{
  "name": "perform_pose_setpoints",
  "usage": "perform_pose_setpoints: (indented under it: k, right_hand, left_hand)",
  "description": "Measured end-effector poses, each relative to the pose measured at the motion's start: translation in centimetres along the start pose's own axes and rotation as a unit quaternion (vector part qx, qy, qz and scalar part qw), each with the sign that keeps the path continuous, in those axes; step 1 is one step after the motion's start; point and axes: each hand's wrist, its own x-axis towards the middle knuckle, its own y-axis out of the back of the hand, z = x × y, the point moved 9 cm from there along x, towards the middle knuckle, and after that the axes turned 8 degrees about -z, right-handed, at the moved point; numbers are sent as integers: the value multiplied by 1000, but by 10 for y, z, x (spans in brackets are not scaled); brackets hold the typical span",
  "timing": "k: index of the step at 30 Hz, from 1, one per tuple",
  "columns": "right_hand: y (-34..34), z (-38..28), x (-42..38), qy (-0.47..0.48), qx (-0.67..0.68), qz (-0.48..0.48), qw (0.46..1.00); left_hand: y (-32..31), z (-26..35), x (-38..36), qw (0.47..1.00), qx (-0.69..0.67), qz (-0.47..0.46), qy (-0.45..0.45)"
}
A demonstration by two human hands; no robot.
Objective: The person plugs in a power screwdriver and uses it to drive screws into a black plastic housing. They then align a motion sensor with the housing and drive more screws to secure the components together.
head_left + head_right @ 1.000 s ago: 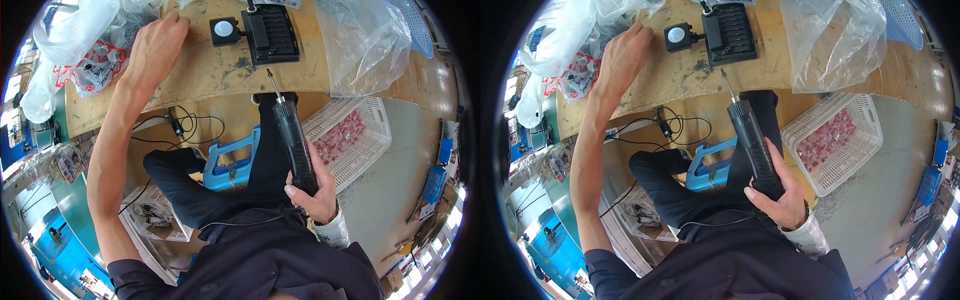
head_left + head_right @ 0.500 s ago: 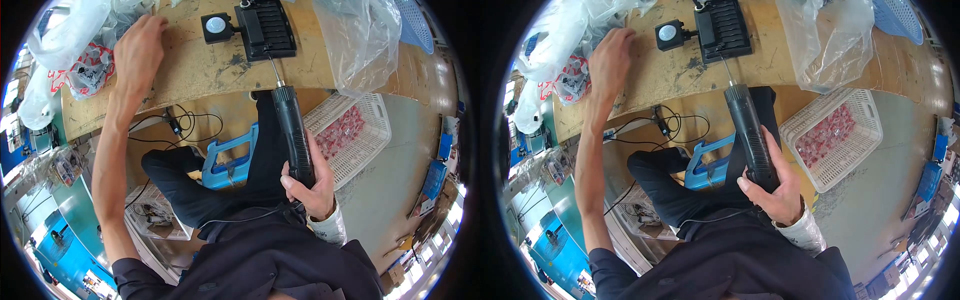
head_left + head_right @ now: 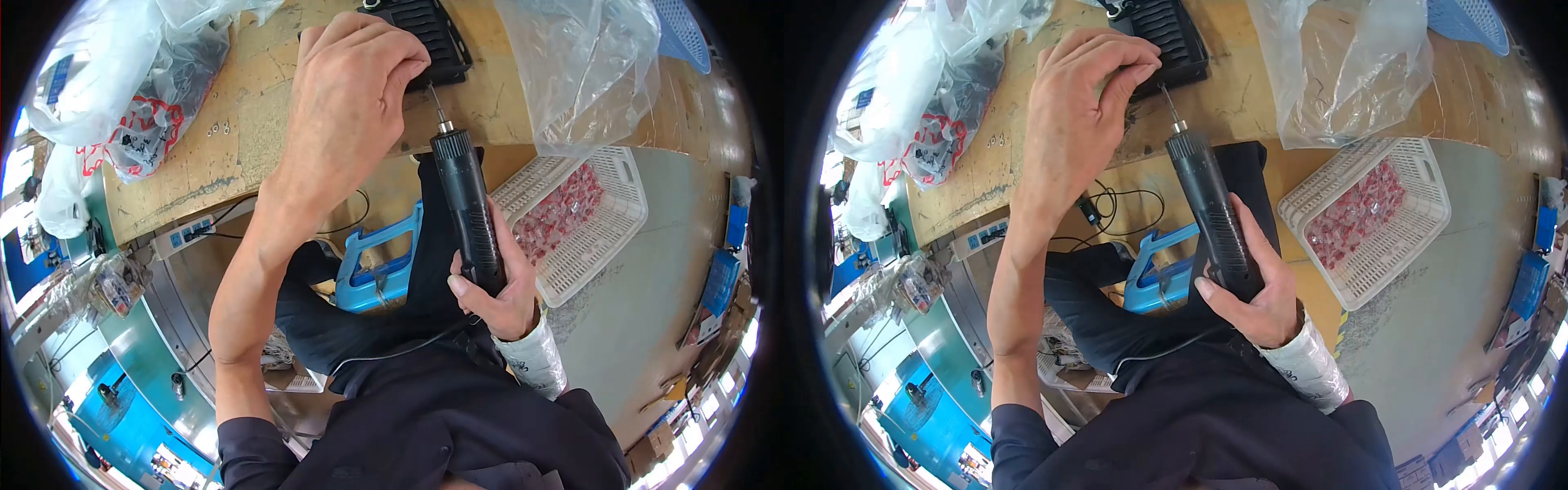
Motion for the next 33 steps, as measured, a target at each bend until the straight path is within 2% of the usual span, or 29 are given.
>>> perform_pose_setpoints:
  k: [6,9,12,15,18,24,27,29,31,33]
  right_hand:
    - [9,2,3,-1,8,0,1000]
    - [11,-2,3,2,4,-11,1000]
    - [13,-3,3,-2,-13,-9,1000]
    - [13,-6,4,-6,-26,-11,1000]
    - [13,-7,3,-7,-24,-10,1000]
    - [20,-13,1,-4,-88,0,996]
    - [25,-20,2,0,-129,-10,992]
    - [27,-22,1,-7,-138,-9,990]
    - [31,-25,1,2,-151,-12,988]
    - [36,-27,2,9,-165,-18,986]
  left_hand:
    - [2,5,14,999,6,-43,5]
    - [-1,-2,13,997,-32,-51,57]
    - [-1,5,14,999,19,-42,22]
    - [-6,-3,9,998,5,-42,39]
    - [-4,-1,7,999,6,-41,19]
    - [0,3,12,984,26,-140,-105]
    - [-4,14,28,963,80,-169,-192]
    - [-14,7,39,933,67,-269,-230]
    - [-12,8,43,905,78,-331,-255]
    - [-8,10,44,893,92,-350,-269]
